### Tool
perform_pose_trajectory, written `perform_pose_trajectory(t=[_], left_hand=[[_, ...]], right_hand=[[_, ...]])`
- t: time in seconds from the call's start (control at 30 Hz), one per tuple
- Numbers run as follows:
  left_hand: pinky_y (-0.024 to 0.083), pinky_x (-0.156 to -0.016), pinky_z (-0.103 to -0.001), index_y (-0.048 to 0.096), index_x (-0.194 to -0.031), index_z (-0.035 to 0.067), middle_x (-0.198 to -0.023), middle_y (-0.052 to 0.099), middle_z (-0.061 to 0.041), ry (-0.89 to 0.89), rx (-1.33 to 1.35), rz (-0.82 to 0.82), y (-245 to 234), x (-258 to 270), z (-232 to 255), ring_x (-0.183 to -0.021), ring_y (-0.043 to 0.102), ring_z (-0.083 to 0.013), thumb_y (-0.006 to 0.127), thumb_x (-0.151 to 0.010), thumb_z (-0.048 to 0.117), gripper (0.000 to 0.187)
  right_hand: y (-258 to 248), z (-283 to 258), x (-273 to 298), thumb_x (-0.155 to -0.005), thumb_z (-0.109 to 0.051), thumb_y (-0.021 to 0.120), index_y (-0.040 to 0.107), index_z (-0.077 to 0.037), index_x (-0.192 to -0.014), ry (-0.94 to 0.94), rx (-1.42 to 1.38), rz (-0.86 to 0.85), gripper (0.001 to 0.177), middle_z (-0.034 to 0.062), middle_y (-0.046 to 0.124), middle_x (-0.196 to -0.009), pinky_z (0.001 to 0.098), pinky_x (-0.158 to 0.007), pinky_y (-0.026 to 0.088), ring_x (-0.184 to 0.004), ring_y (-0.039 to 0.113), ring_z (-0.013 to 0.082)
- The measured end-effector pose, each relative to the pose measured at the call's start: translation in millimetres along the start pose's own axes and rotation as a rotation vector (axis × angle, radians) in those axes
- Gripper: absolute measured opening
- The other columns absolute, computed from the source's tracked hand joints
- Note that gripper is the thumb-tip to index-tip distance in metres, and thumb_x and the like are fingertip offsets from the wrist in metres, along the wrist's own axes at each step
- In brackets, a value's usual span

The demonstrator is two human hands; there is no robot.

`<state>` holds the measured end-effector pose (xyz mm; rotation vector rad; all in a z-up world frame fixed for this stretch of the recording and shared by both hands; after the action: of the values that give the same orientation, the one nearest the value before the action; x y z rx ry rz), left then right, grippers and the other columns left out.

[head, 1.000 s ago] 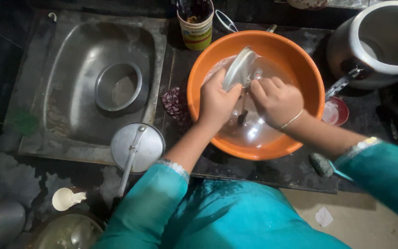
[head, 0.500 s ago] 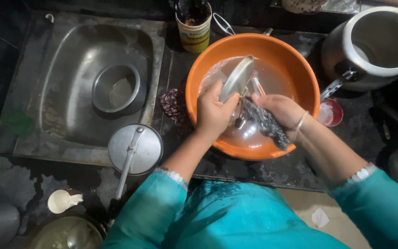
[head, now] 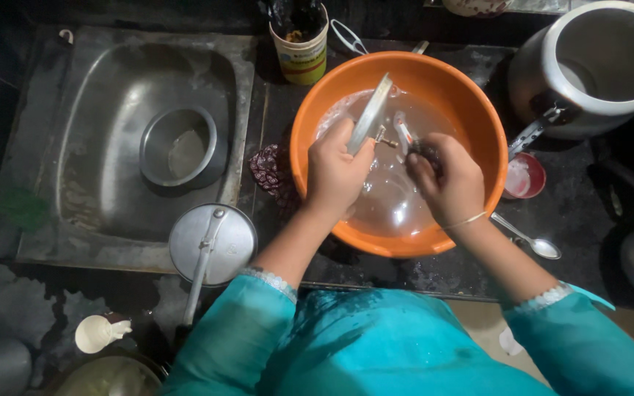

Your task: The person washes a pressure cooker lid and its parts in a large orange basin of soapy water in a kitchen sink. They scrub the lid and handle with a scrubber, rinse the pieces in the water, and handle a knife and other utensils in the basin.

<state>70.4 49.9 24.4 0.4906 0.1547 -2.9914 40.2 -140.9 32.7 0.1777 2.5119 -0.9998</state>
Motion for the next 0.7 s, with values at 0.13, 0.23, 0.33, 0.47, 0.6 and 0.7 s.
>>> perform_pose_trajectory(t=[0.13, 0.23, 0.33, 0.47, 0.6, 0.7], left_hand=[[0.044, -0.052, -0.032, 0.048, -0.081, 0.001, -0.069, 0.055, -0.011, 0.106, -0.103, 0.027, 2, -2, 11, -0.057, 0.055, -0.0139, 0.072, -0.089, 0.003, 0.025], [0.045, -0.051, -0.032, 0.05, -0.08, 0.002, -0.067, 0.056, -0.009, 0.085, -0.102, 0.012, 5, -2, 11, -0.056, 0.058, -0.0122, 0.071, -0.089, 0.005, 0.024], [0.045, -0.053, -0.033, 0.047, -0.079, 0.001, -0.071, 0.055, -0.01, 0.15, -0.104, 0.079, 1, -2, 13, -0.059, 0.055, -0.0127, 0.072, -0.089, 0.005, 0.027], [0.043, -0.051, -0.032, 0.047, -0.078, 0.001, -0.066, 0.052, -0.01, 0.037, -0.106, 0.111, -4, -4, 2, -0.056, 0.052, -0.0119, 0.074, -0.089, 0.005, 0.03], [0.043, -0.05, -0.031, 0.046, -0.078, 0.001, -0.068, 0.051, -0.01, 0.051, -0.098, 0.119, -5, -4, 0, -0.056, 0.053, -0.0114, 0.075, -0.088, 0.004, 0.031], [0.044, -0.05, -0.03, 0.049, -0.079, 0.002, -0.065, 0.055, -0.008, -0.072, -0.002, 0.081, -1, -4, -7, -0.056, 0.057, -0.0098, 0.074, -0.089, 0.006, 0.028]], right_hand=[[1, -43, -7, -0.097, -0.014, 0.075, 0.067, -0.01, -0.117, -0.456, 0.42, 0.129, 0.022, 0.0093, 0.071, -0.11, 0.036, -0.078, 0.056, -0.094, 0.07, 0.0279], [9, -44, -13, -0.095, -0.011, 0.076, 0.07, -0.008, -0.113, -0.5, 0.496, 0.096, 0.018, 0.0075, 0.073, -0.106, 0.0353, -0.071, 0.054, -0.086, 0.068, 0.0262], [22, -35, -20, -0.097, -0.009, 0.073, 0.069, -0.006, -0.108, -0.399, 0.393, 0.081, 0.013, 0.009, 0.072, -0.101, 0.0369, -0.072, 0.054, -0.085, 0.068, 0.0275], [44, 5, -24, -0.102, -0.016, 0.07, 0.065, -0.005, -0.101, 0.226, -0.117, -0.012, 0.012, 0.0111, 0.069, -0.086, 0.0375, -0.066, 0.054, -0.077, 0.066, 0.0287], [34, -28, -23, -0.101, -0.012, 0.073, 0.063, -0.004, -0.101, -0.365, 0.269, 0.116, 0.013, 0.0125, 0.067, -0.088, 0.0409, -0.07, 0.055, -0.08, 0.067, 0.0306], [28, -44, -23, -0.101, -0.002, 0.071, 0.066, 0.0, -0.105, -0.691, 0.471, 0.129, 0.006, 0.0161, 0.074, -0.1, 0.0347, -0.058, 0.05, -0.076, 0.068, 0.0255]])
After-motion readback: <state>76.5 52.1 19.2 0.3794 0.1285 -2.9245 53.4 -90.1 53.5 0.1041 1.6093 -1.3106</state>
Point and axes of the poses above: each hand's wrist, its own x-axis away from the middle knuckle, its own y-axis out of the palm, z = x × y, the point moved 6 cm from there along -x, towards the middle knuckle
